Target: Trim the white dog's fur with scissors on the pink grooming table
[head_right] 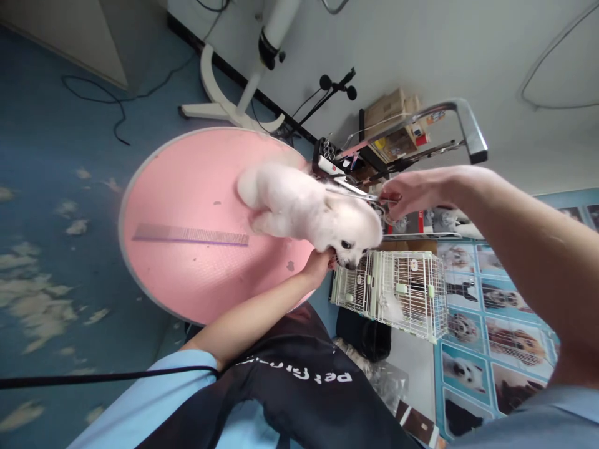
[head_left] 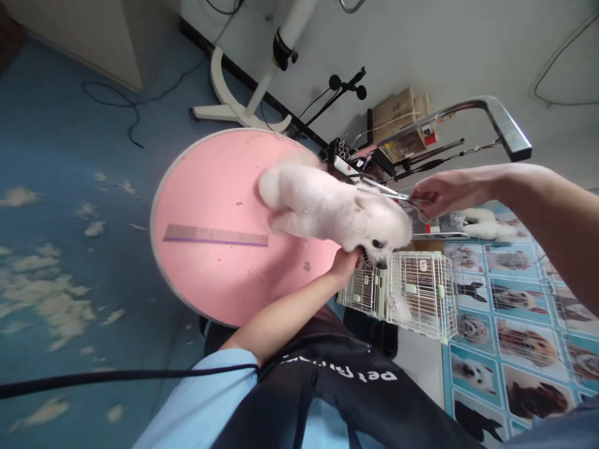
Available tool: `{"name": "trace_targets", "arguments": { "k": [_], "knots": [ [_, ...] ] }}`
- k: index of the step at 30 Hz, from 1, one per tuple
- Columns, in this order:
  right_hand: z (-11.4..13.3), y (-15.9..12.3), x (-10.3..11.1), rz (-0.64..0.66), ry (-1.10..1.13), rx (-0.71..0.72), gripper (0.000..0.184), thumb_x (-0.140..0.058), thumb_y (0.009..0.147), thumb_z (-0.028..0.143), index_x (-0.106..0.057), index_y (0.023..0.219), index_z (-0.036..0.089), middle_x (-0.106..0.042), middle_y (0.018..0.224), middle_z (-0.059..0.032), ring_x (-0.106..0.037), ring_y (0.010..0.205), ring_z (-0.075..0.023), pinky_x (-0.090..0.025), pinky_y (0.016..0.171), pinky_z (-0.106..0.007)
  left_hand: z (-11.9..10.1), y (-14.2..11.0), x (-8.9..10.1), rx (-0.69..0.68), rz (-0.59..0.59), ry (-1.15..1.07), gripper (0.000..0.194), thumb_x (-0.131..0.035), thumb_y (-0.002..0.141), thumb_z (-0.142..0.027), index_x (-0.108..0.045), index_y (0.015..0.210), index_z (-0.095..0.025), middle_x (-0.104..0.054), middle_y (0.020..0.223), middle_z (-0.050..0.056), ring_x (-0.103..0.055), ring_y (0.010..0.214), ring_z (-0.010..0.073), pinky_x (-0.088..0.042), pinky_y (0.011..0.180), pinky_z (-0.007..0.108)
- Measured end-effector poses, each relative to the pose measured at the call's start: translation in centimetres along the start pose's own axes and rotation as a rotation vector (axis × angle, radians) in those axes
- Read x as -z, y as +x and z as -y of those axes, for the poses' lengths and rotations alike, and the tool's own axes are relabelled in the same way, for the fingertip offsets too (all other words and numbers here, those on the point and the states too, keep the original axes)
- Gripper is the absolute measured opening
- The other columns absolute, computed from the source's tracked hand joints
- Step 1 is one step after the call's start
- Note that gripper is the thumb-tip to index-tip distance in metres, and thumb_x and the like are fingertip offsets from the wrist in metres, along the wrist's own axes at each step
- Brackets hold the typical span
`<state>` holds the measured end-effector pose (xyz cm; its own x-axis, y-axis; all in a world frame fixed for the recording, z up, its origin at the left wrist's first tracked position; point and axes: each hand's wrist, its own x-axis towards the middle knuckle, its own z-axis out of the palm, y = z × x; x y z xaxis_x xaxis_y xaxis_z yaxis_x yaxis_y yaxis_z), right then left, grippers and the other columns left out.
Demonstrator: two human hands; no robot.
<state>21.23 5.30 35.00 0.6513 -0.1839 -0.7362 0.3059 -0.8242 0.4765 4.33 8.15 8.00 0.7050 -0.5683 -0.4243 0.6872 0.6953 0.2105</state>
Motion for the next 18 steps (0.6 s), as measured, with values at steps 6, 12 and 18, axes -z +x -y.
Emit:
{"name": "trace_targets", "arguments": {
  "k": [6,12,18],
  "knots": [
    [0.4,-2.4,-1.3,0.105,-0.05,-0.037,0.019,-0.065,0.077,0.036,-0.062,0.093,0.025,-0.065,0.08,-0.0021,-0.057,0.069,-0.0191,-0.039,0.062,-0.033,-0.8,-0.6,-0.1,-0.036,-0.002,0.027,0.03,-0.06,0.075,-0.022,-0.039,0.053,-0.02,-0.039,0.044,-0.004,-0.034,0.045,0.0076,-0.028,0.05,0.025],
    [0.1,-2.6,-2.6,0.031,-0.066,-0.014,0.018,-0.063,0.076,0.03,-0.064,0.093,0.026,-0.065,0.076,-0.0019,-0.056,0.066,-0.0189,-0.039,0.061,-0.034,-0.7,-0.5,0.2,-0.083,-0.033,0.042,0.035,-0.063,0.077,-0.025,-0.037,0.054,-0.02,-0.038,0.046,-0.004,-0.033,0.047,0.0068,-0.027,0.051,0.025],
    [-1.6,-1.5,-3.8,-0.066,0.077,0.078,0.019,-0.069,0.075,0.03,-0.066,0.092,0.024,-0.065,0.076,-0.0025,-0.057,0.07,-0.0202,-0.041,0.065,-0.035,-0.1,0.1,0.9,-0.157,-0.049,0.083,0.029,-0.064,0.08,-0.027,-0.044,0.059,-0.019,-0.041,0.051,-0.003,-0.033,0.049,0.0075,-0.024,0.051,0.026]
  ]
}}
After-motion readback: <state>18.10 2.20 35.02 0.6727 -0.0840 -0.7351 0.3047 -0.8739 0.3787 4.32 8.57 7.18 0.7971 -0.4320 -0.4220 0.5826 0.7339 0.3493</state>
